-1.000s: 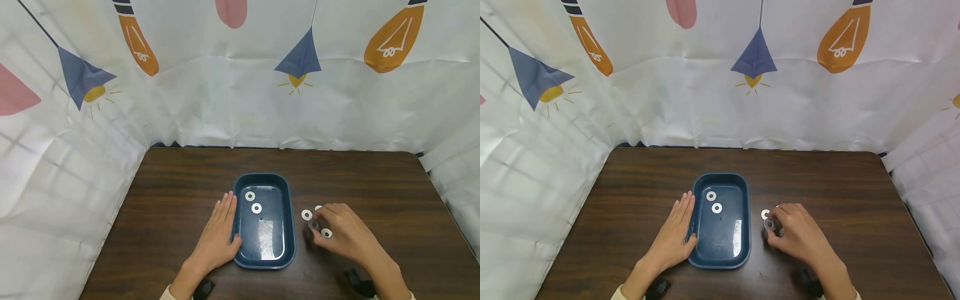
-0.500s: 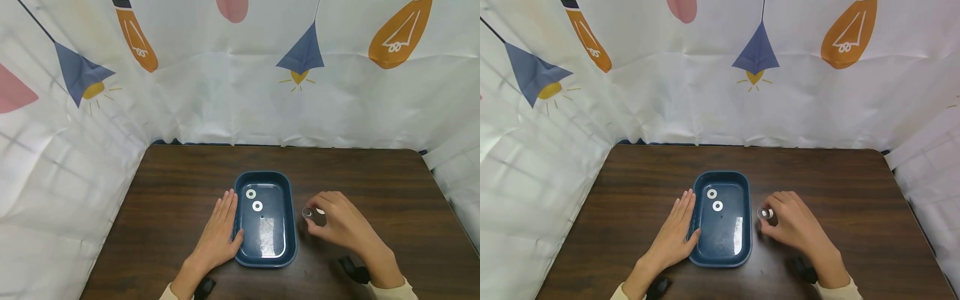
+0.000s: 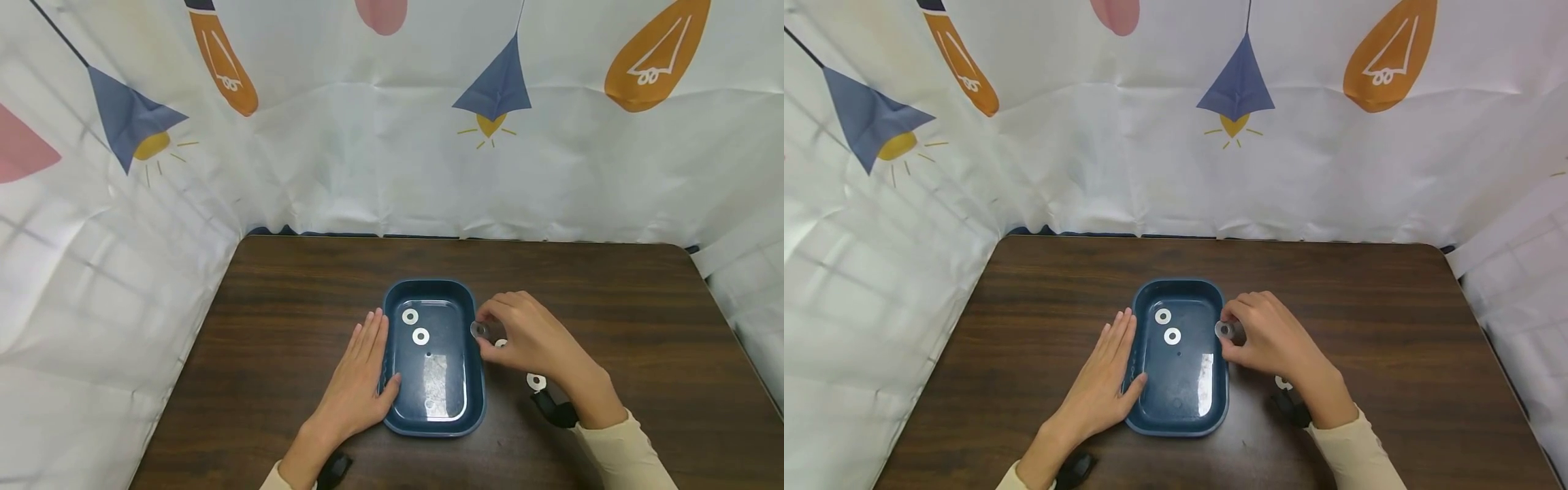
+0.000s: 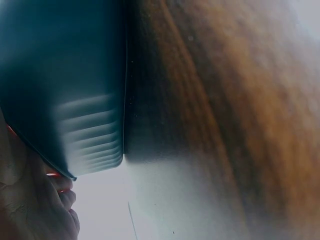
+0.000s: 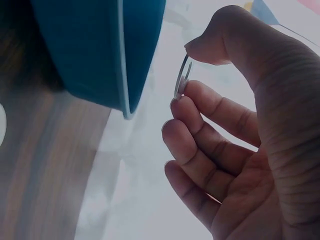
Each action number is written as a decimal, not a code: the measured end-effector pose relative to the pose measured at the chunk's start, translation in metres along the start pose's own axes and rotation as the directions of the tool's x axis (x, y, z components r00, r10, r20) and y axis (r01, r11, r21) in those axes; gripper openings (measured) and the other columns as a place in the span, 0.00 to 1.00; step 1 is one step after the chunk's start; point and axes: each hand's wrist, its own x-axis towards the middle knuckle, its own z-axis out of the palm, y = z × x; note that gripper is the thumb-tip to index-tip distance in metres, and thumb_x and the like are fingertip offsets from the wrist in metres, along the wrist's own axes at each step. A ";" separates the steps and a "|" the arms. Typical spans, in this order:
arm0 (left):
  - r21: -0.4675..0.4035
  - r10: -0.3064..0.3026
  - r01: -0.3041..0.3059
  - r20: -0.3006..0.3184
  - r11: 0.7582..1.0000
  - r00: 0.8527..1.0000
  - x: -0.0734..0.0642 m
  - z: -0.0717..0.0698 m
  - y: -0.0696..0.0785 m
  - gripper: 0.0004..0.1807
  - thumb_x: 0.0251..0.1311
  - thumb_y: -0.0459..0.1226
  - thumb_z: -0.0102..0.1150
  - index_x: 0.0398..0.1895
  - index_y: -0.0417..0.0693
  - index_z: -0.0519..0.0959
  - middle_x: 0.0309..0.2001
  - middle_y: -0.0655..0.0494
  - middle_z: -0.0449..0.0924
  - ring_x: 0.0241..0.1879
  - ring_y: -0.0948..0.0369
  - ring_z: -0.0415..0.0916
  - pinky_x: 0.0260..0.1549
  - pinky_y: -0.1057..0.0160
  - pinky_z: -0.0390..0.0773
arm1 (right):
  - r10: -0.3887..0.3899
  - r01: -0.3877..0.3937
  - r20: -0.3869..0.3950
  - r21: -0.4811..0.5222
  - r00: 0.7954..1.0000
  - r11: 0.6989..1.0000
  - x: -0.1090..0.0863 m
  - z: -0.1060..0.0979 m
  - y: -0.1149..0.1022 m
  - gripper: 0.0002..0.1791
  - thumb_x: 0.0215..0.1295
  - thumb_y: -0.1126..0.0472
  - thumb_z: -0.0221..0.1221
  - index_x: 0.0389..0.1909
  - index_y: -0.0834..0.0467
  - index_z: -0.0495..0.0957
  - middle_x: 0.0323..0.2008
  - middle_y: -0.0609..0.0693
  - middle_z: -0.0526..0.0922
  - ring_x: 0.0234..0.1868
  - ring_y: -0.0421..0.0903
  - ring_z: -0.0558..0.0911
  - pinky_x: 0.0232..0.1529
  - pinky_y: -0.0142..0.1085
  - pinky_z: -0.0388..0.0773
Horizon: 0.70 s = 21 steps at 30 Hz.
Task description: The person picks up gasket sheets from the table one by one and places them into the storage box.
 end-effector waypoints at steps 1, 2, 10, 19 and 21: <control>-0.001 0.000 0.000 0.001 1.000 1.000 0.000 0.000 0.000 0.56 0.67 0.51 0.62 0.88 0.48 0.40 0.89 0.48 0.40 0.88 0.49 0.41 0.82 0.39 0.57 | -0.006 0.006 0.000 -0.002 1.000 1.000 0.002 0.000 0.000 0.12 0.53 0.55 0.76 0.36 0.52 0.87 0.32 0.42 0.87 0.37 0.40 0.80 0.51 0.46 0.85; -0.002 0.000 0.000 0.003 1.000 1.000 0.000 0.000 0.000 0.56 0.67 0.51 0.62 0.88 0.48 0.40 0.89 0.48 0.40 0.88 0.49 0.41 0.82 0.39 0.57 | -0.013 0.013 0.000 -0.002 1.000 1.000 0.004 0.000 0.000 0.12 0.53 0.54 0.76 0.36 0.52 0.87 0.32 0.42 0.87 0.37 0.40 0.81 0.52 0.46 0.85; 0.000 -0.004 0.004 0.010 1.000 1.000 0.000 -0.001 0.000 0.56 0.67 0.52 0.62 0.88 0.48 0.39 0.89 0.48 0.40 0.88 0.49 0.41 0.83 0.39 0.57 | -0.069 0.069 0.005 0.011 0.998 0.998 0.020 -0.004 -0.003 0.11 0.53 0.54 0.75 0.35 0.53 0.87 0.31 0.43 0.86 0.35 0.41 0.81 0.57 0.49 0.84; 0.008 -0.002 0.002 0.015 1.000 1.000 0.000 -0.001 0.000 0.56 0.68 0.52 0.61 0.88 0.48 0.39 0.89 0.48 0.41 0.88 0.49 0.41 0.83 0.39 0.57 | -0.120 0.121 0.024 -0.010 0.992 0.993 0.032 -0.006 -0.006 0.10 0.54 0.54 0.74 0.34 0.54 0.87 0.30 0.44 0.86 0.33 0.41 0.78 0.53 0.47 0.84; 0.010 0.000 0.000 0.010 1.000 1.000 0.001 -0.001 0.000 0.56 0.68 0.52 0.61 0.88 0.48 0.39 0.89 0.48 0.41 0.88 0.49 0.41 0.83 0.39 0.57 | -0.138 0.138 0.020 -0.013 0.990 0.990 0.036 -0.006 -0.006 0.10 0.54 0.54 0.74 0.34 0.54 0.87 0.30 0.44 0.86 0.33 0.41 0.78 0.52 0.47 0.83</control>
